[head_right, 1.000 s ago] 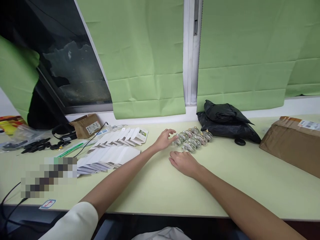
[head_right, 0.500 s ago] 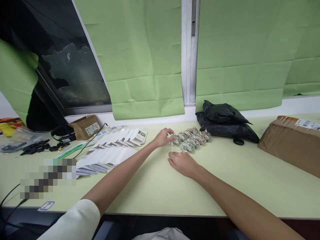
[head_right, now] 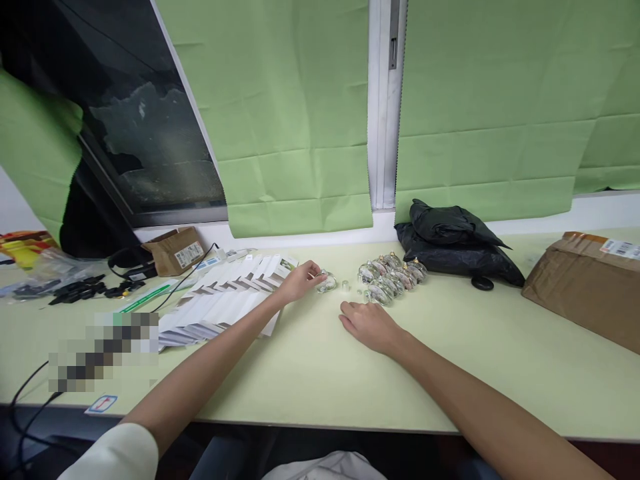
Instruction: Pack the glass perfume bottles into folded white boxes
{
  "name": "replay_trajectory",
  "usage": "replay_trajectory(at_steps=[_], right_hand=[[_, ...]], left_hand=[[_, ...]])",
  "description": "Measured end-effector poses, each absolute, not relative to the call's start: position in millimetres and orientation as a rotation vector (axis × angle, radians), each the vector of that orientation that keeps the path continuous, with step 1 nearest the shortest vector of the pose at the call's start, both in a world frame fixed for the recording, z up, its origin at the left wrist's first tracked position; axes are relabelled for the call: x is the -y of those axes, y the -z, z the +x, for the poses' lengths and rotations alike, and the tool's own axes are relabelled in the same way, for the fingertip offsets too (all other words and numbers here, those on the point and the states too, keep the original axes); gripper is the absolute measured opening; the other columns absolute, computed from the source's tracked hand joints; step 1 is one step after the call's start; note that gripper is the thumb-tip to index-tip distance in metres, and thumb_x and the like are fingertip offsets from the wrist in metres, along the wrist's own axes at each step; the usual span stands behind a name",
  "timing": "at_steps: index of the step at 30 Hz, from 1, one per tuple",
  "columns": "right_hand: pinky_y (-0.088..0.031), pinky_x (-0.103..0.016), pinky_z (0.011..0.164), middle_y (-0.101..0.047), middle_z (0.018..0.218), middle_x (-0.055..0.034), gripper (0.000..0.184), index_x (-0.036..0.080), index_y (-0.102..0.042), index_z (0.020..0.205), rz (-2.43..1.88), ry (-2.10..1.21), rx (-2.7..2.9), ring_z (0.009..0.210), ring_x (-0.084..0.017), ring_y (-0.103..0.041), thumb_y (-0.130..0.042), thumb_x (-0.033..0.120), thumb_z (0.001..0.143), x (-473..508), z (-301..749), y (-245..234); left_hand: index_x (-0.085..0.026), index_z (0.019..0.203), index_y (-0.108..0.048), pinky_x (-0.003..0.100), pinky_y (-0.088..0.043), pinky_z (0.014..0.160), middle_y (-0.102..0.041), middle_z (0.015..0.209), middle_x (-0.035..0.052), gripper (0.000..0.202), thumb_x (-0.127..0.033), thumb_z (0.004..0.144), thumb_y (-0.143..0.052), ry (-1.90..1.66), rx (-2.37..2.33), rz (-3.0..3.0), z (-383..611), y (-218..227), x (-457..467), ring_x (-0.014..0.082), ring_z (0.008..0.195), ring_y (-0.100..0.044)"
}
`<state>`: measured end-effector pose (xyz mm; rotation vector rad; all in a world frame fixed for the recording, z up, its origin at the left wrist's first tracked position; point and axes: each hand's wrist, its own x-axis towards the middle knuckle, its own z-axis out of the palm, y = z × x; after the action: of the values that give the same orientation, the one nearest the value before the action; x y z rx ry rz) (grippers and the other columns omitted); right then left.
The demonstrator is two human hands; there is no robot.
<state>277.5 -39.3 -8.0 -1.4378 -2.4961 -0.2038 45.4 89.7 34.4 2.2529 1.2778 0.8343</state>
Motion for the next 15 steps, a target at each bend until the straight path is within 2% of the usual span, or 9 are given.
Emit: replay_trajectory(at_steps=[5,10,15], right_hand=[[-0.033,-0.029,0.066,-0.074,0.099,-0.0041,0.026,0.020,-0.055,0.106,-1.449,0.154,2.490,0.082,-0.019,-0.069,-0.035,0.036,0.112,40,279,6],[-0.034,-0.029,0.068,-0.074,0.101,-0.0043,0.026,0.020,-0.056,0.107,-1.453,0.144,2.482,0.085,-0.019,-0.070,-0.035,0.036,0.112,40,278,6],[-0.032,-0.030,0.066,-0.074,0.099,-0.0035,0.024,0.020,-0.056,0.105,-1.468,0.157,2.457,0.082,-0.019,-0.069,-0.037,0.034,0.111,40,277,7]], left_hand=[[-0.024,0.100,-0.061,0.029,-0.048,0.071,-0.072,0.100,0.0013,0.032,-0.053,0.091,-0.067,-0.839,-1.300,2.186,32,-34,-54,0.0191,0.084,-0.069],[-0.026,0.112,-0.060,0.030,-0.051,0.078,-0.071,0.109,0.0024,0.030,-0.051,0.096,-0.060,-0.924,-1.211,2.150,33,-21,-25,0.0197,0.093,-0.069],[-0.027,0.122,-0.061,0.030,-0.052,0.078,-0.072,0.110,0.0025,0.036,-0.044,0.091,-0.068,-0.871,-1.243,2.162,39,-12,-18,0.0194,0.088,-0.068]])
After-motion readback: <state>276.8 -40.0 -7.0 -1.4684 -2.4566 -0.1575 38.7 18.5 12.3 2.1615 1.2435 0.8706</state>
